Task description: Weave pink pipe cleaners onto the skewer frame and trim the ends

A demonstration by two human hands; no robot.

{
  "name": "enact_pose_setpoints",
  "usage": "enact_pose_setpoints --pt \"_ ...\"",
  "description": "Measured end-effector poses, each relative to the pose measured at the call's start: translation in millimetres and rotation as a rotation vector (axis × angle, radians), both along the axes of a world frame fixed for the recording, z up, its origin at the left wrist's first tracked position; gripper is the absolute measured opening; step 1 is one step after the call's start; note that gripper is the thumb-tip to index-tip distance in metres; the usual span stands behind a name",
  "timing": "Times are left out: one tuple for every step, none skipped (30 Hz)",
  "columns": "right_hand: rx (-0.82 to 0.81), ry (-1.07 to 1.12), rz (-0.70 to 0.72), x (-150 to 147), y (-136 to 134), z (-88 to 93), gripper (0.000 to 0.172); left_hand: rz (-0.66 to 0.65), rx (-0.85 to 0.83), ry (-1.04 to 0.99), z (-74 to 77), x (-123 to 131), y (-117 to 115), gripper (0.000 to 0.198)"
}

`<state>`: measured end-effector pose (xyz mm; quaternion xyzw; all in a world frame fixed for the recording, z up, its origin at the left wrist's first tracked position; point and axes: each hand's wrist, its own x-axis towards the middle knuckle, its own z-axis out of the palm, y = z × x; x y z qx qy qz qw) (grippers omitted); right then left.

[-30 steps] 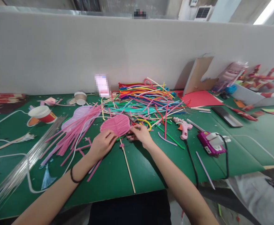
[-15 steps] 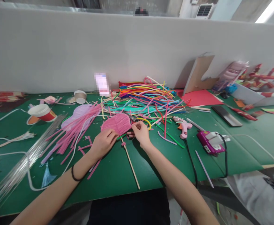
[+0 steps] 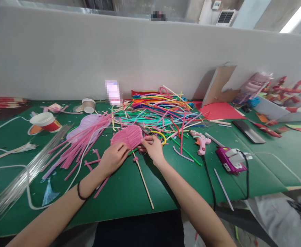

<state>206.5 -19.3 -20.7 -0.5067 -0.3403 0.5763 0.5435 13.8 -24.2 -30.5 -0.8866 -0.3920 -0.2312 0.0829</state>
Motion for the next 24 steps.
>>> enact_pose_setpoints --pt "0.02 -0.014 -0.007 -0.3 0.4 -1.8 0.035 0.001 0.001 0.006 -0.1 0.1 0.1 0.015" --pt "0.041 -0.033 -0.012 -0.5 1.0 -3.6 0.036 0.002 0.003 0.013 -0.2 0.3 0.3 0.015" --pt "0.063 -0.057 -0.015 -0.6 1.7 -5.4 0.037 0.004 0.007 0.021 -0.1 0.5 0.4 0.016" --pt "0.086 -0.086 -0.015 -0.6 2.2 -6.9 0.037 0.004 0.011 0.028 0.2 0.8 0.4 0.016" --pt "0.111 -0.118 -0.015 -0.5 2.5 -8.0 0.036 0.004 0.013 0.032 0.6 1.1 0.4 0.017" --pt "0.134 -0.152 -0.015 -0.3 2.6 -8.8 0.035 0.006 0.015 0.032 1.1 1.3 0.3 0.017" --pt "0.154 -0.185 -0.018 -0.2 2.5 -9.1 0.033 0.004 0.014 0.028 1.7 1.5 0.1 0.017" --pt "0.169 -0.215 -0.022 0.0 2.2 -9.1 0.032 -0.002 0.008 0.019 2.3 1.7 -0.1 0.016" --pt "0.179 -0.242 -0.028 0.2 1.8 -8.8 0.031 -0.013 -0.001 0.005 2.6 1.6 -0.3 0.016" --pt "0.186 -0.263 -0.035 0.4 1.4 -8.4 0.029 -0.026 -0.009 -0.008 2.6 1.4 -0.3 0.016" --pt "0.191 -0.279 -0.039 0.5 1.1 -8.0 0.028 -0.045 -0.012 -0.018 2.3 1.1 -0.1 0.018" --pt "0.193 -0.29 -0.039 0.7 0.9 -7.7 0.027 -0.067 -0.007 -0.018 1.4 0.5 0.3 0.021" --pt "0.194 -0.295 -0.036 0.8 0.9 -7.5 0.026 -0.086 0.004 -0.011 0.2 -0.1 0.8 0.024" --pt "0.192 -0.298 -0.031 0.8 1.0 -7.4 0.025 -0.099 0.018 -0.001 -1.2 -0.8 1.6 0.026" --pt "0.19 -0.297 -0.026 0.8 1.2 -7.4 0.024 -0.107 0.03 0.011 -2.7 -1.5 2.3 0.028" --pt "0.187 -0.292 -0.021 0.8 1.3 -7.5 0.024 -0.112 0.036 0.02 -4.1 -2.1 3.1 0.03" --pt "0.185 -0.285 -0.017 0.7 1.3 -7.5 0.022 -0.113 0.035 0.023 -5.1 -2.6 3.7 0.031" --pt "0.184 -0.275 -0.01 0.5 1.2 -7.4 0.022 -0.112 0.029 0.022 -5.7 -3.0 4.1 0.032" --pt "0.184 -0.266 -0.001 0.4 0.9 -7.2 0.023 -0.114 0.023 0.018 -5.8 -3.1 4.3 0.032" --pt "0.187 -0.257 0.006 0.2 0.5 -6.9 0.025 -0.118 0.015 0.013 -5.5 -3.2 4.3 0.033" --pt "0.191 -0.255 0.009 0.0 -0.1 -6.5 0.028 -0.121 0.007 0.008 -4.9 -3.1 4.1 0.033" --pt "0.197 -0.256 0.008 -0.2 -0.7 -6.1 0.03 -0.124 0.002 0.002 -4.2 -3.0 3.9 0.033" --pt "0.202 -0.26 0.002 -0.3 -1.2 -5.8 0.031 -0.125 -0.001 -0.001 -3.5 -2.9 3.7 0.033" --pt "0.206 -0.263 -0.006 -0.4 -1.8 -5.5 0.031 -0.126 -0.001 -0.002 -2.9 -3.0 3.5 0.034"
